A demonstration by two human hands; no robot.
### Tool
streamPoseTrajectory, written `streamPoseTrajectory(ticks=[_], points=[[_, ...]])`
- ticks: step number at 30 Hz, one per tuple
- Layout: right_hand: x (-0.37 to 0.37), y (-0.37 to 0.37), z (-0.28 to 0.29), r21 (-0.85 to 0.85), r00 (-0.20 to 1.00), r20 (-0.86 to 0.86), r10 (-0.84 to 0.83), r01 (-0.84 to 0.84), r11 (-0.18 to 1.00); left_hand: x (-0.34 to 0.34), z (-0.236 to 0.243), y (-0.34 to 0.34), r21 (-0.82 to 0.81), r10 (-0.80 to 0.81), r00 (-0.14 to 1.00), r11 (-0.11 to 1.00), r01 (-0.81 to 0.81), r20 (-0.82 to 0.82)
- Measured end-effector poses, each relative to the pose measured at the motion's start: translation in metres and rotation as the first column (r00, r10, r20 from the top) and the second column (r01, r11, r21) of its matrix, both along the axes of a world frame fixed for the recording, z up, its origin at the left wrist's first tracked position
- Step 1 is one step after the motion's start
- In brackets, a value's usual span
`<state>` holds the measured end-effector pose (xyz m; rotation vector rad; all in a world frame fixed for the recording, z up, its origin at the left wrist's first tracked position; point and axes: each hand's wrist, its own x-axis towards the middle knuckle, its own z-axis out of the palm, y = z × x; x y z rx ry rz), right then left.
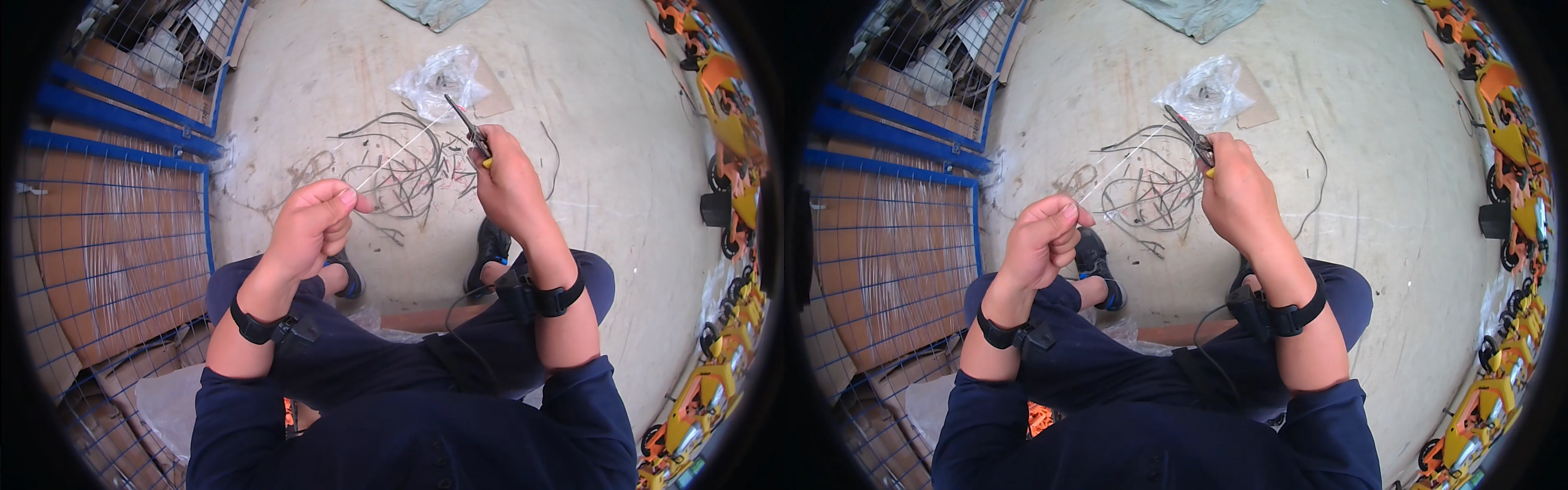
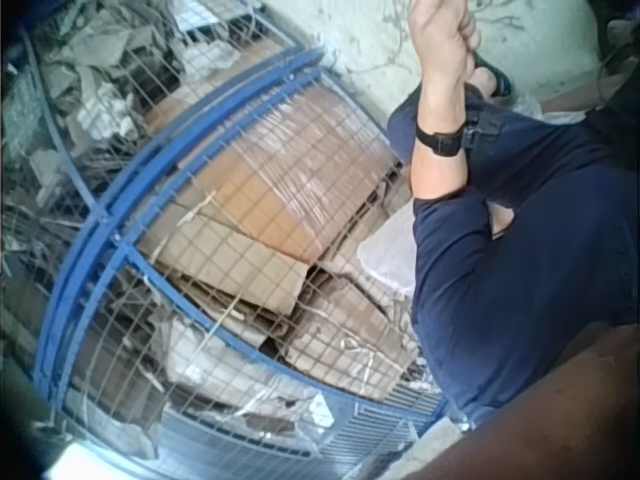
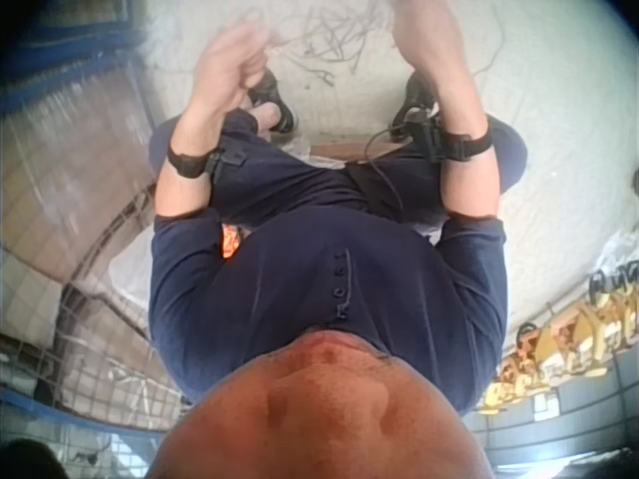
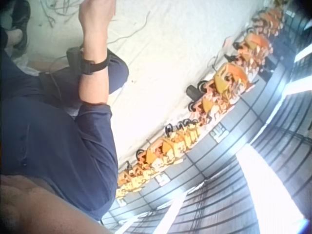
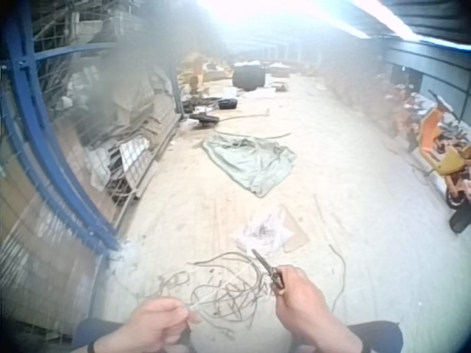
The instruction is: The person uses wire strippers to remove the insulation from several pieces of wire by hand while sitting on the floor.
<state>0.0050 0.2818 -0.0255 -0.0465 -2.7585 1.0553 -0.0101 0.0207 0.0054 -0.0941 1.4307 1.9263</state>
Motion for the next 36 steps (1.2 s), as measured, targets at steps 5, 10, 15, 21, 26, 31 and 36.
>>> streamPoseTrajectory(ticks=[5, 10, 15, 21, 26, 31, 36], points=[[0.008, 0.003, 0.007, -0.042, 0.999, 0.037, 0.006, -0.005, 0.999, 0.000, -0.001, -0.014, 0.083, 0.034, 0.998, 0.996, -0.039, 0.058], [0.015, 0.007, 0.013, -0.126, 0.996, 0.092, 0.006, 0.005, 0.992, 0.003, -0.004, -0.026, 0.076, 0.022, 0.999, 0.997, -0.025, 0.047], [0.018, 0.014, 0.029, -0.477, 0.938, 0.275, 0.210, -0.057, 0.877, 0.004, -0.005, -0.030, 0.070, 0.010, 1.000, 0.997, -0.012, 0.020], [0.025, -0.002, 0.047, -0.658, 0.751, 0.496, 0.436, -0.003, 0.753, -0.007, -0.013, -0.027, -0.331, -0.260, 0.935, 0.928, 0.173, -0.240], [0.032, -0.023, 0.033, -0.368, 0.864, 0.212, 0.457, -0.363, 0.856, 0.006, 0.004, 0.011, -0.167, -0.116, 0.842, 0.985, 0.031, -0.526], [0.030, -0.032, 0.036, -0.044, 0.938, 0.017, 0.346, -0.345, 0.938, 0.002, 0.012, 0.015, -0.395, -0.176, 0.851, 0.918, -0.040, -0.494], [0.027, -0.033, 0.033, 0.098, 0.939, -0.096, 0.331, -0.322, 0.942, 0.000, 0.000, 0.017, -0.412, -0.237, 0.693, 0.906, -0.095, -0.681]])
